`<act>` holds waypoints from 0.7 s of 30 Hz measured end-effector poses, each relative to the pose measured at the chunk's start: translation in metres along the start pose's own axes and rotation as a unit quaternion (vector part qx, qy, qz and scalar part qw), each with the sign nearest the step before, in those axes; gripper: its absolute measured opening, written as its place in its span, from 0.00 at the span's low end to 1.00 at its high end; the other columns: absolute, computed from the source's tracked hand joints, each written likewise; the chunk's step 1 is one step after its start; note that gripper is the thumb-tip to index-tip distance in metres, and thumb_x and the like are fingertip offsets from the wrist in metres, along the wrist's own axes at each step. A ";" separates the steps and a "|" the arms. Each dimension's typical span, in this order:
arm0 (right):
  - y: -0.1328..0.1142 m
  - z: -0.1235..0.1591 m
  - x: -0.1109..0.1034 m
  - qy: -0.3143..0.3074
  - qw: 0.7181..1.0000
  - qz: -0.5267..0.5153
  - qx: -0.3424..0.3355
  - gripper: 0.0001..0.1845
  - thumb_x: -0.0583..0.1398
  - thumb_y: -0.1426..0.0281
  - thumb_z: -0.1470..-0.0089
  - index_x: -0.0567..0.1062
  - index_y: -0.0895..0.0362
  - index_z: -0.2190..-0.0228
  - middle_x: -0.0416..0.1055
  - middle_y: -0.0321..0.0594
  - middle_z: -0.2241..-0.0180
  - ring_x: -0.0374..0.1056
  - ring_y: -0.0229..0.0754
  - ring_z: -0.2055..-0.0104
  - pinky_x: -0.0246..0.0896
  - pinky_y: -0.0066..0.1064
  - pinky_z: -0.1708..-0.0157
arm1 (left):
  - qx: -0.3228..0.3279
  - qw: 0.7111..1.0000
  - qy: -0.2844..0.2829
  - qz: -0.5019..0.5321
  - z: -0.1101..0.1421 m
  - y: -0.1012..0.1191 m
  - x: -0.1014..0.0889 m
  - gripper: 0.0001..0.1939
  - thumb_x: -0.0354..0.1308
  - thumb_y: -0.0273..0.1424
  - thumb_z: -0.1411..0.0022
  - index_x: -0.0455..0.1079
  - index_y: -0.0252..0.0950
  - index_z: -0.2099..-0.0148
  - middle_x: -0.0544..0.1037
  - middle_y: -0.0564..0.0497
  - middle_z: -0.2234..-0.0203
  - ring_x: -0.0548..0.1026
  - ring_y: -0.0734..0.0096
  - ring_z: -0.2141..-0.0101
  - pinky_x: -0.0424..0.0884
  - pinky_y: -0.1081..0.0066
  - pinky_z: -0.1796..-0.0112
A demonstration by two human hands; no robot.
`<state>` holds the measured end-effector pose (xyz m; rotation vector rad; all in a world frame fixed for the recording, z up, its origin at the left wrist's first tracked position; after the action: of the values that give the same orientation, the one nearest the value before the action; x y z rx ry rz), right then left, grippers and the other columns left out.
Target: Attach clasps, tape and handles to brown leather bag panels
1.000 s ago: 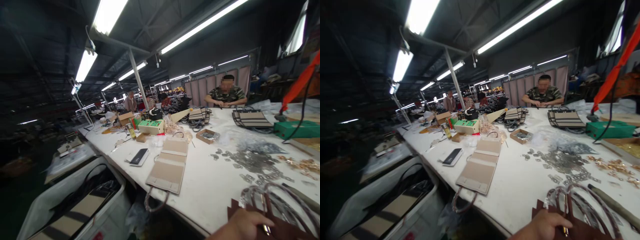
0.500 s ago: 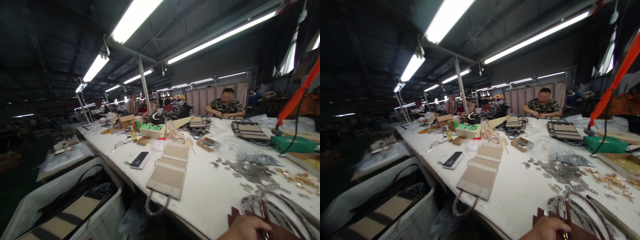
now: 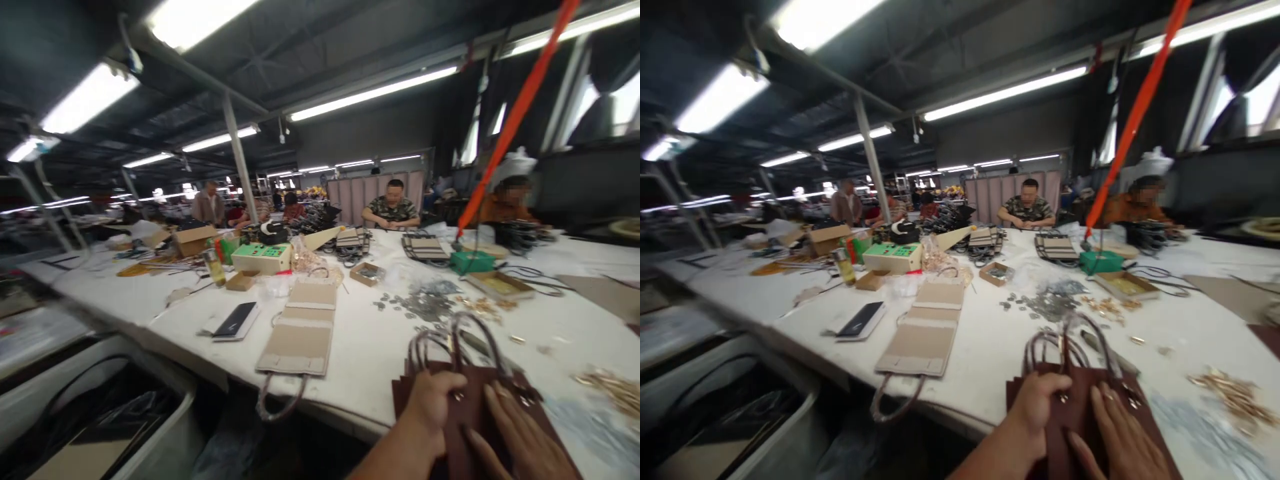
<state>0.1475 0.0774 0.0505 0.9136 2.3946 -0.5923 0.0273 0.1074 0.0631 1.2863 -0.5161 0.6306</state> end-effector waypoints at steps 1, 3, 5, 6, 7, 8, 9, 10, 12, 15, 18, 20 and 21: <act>-0.009 -0.007 -0.006 -0.009 1.000 0.015 -0.003 0.44 0.53 0.51 0.39 0.43 0.41 0.27 0.62 0.46 0.33 0.65 0.67 0.37 0.70 0.64 0.47 | -0.003 1.000 -0.017 0.008 0.005 0.007 0.006 0.15 0.69 0.34 0.59 0.79 0.30 0.68 0.80 0.40 0.75 0.81 0.48 0.66 0.75 0.53 0.58; -0.018 -0.027 -0.015 -0.015 0.998 0.037 0.038 0.45 0.54 0.52 0.36 0.40 0.50 0.27 0.55 0.53 0.30 0.59 0.66 0.33 0.67 0.63 0.43 | 0.014 0.999 -0.041 0.014 0.012 0.025 0.014 0.19 0.69 0.34 0.55 0.80 0.28 0.61 0.83 0.39 0.70 0.82 0.52 0.65 0.75 0.57 0.56; -0.026 -0.046 -0.019 -0.025 0.997 0.032 0.059 0.46 0.54 0.52 0.34 0.40 0.54 0.27 0.52 0.56 0.29 0.55 0.65 0.31 0.64 0.62 0.40 | 0.047 0.998 -0.050 0.010 0.018 0.043 0.020 0.21 0.70 0.35 0.50 0.80 0.27 0.56 0.84 0.38 0.66 0.82 0.53 0.62 0.75 0.59 0.53; -0.029 -0.054 -0.020 -0.027 0.997 0.025 0.063 0.46 0.54 0.51 0.34 0.41 0.54 0.27 0.51 0.57 0.29 0.55 0.64 0.30 0.63 0.62 0.39 | 0.057 0.997 -0.056 0.014 0.021 0.048 0.023 0.22 0.70 0.36 0.49 0.80 0.27 0.55 0.84 0.38 0.63 0.82 0.52 0.60 0.74 0.60 0.52; -0.031 -0.060 -0.021 -0.030 0.997 0.017 0.068 0.45 0.54 0.51 0.34 0.42 0.55 0.27 0.51 0.57 0.29 0.54 0.64 0.30 0.62 0.62 0.38 | 0.058 0.996 -0.070 0.024 0.025 0.051 0.028 0.23 0.69 0.37 0.47 0.79 0.27 0.53 0.84 0.37 0.61 0.82 0.51 0.58 0.74 0.59 0.50; -0.031 -0.062 -0.020 -0.035 0.996 0.011 0.075 0.46 0.54 0.50 0.35 0.43 0.55 0.27 0.51 0.57 0.29 0.53 0.64 0.30 0.61 0.62 0.38 | 0.049 0.994 -0.093 0.040 0.029 0.049 0.033 0.25 0.68 0.40 0.44 0.79 0.27 0.50 0.84 0.37 0.59 0.82 0.50 0.56 0.73 0.58 0.48; -0.028 -0.062 -0.018 -0.041 0.995 0.007 0.086 0.46 0.55 0.49 0.36 0.45 0.56 0.28 0.51 0.57 0.29 0.53 0.64 0.30 0.60 0.61 0.37 | 0.031 0.990 -0.124 0.060 0.032 0.046 0.039 0.27 0.65 0.44 0.41 0.78 0.27 0.48 0.83 0.36 0.57 0.81 0.49 0.53 0.71 0.56 0.45; -0.024 -0.061 -0.015 -0.049 0.994 0.004 0.098 0.47 0.55 0.48 0.37 0.46 0.57 0.28 0.52 0.57 0.30 0.53 0.65 0.30 0.59 0.61 0.37 | 0.011 0.985 -0.155 0.078 0.036 0.041 0.045 0.31 0.61 0.49 0.38 0.77 0.27 0.45 0.83 0.35 0.54 0.80 0.47 0.51 0.70 0.54 0.43; -0.014 -0.053 -0.007 -0.067 0.990 -0.001 0.122 0.48 0.57 0.47 0.40 0.50 0.57 0.29 0.54 0.56 0.30 0.54 0.66 0.30 0.58 0.62 0.36 | -0.022 0.974 -0.200 0.105 0.040 0.031 0.052 0.41 0.52 0.59 0.36 0.74 0.26 0.41 0.81 0.33 0.51 0.78 0.44 0.47 0.67 0.48 0.41; -0.002 -0.038 0.004 -0.082 0.986 -0.012 0.143 0.48 0.59 0.45 0.44 0.54 0.51 0.30 0.58 0.51 0.31 0.56 0.67 0.31 0.63 0.61 0.39 | -0.022 0.972 -0.199 0.119 0.039 0.022 0.047 0.48 0.46 0.64 0.37 0.71 0.26 0.38 0.79 0.32 0.48 0.76 0.40 0.45 0.64 0.44 0.39; 0.007 -0.025 0.010 -0.088 0.984 -0.012 0.153 0.50 0.60 0.44 0.45 0.53 0.50 0.29 0.56 0.51 0.31 0.56 0.68 0.32 0.67 0.61 0.42 | -0.007 0.978 -0.176 0.111 0.039 0.019 0.041 0.48 0.47 0.64 0.37 0.68 0.27 0.35 0.79 0.32 0.47 0.76 0.39 0.45 0.63 0.43 0.39; 0.010 -0.019 0.015 -0.096 0.984 -0.010 0.150 0.53 0.60 0.44 0.45 0.48 0.53 0.29 0.53 0.56 0.30 0.54 0.70 0.31 0.64 0.64 0.41 | -0.008 0.981 -0.172 0.093 0.041 0.017 0.039 0.47 0.47 0.63 0.36 0.67 0.27 0.34 0.78 0.32 0.47 0.76 0.39 0.45 0.62 0.43 0.39; 0.011 -0.015 0.017 -0.101 0.984 -0.012 0.147 0.53 0.60 0.44 0.44 0.47 0.54 0.28 0.51 0.57 0.29 0.53 0.70 0.30 0.61 0.65 0.39 | -0.008 0.981 -0.175 0.081 0.043 0.017 0.038 0.47 0.47 0.63 0.36 0.67 0.27 0.34 0.78 0.31 0.47 0.75 0.39 0.45 0.62 0.43 0.39</act>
<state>0.1396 0.1013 0.0496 0.8959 2.1729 -1.0195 0.0432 0.0732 0.1102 1.3564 -0.9214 0.5350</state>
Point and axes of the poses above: each hand's wrist, its own z-axis away from the middle knuckle, its own x-axis out of the palm, y = z × x, the point moved 10 cm from there along -z, towards the middle knuckle
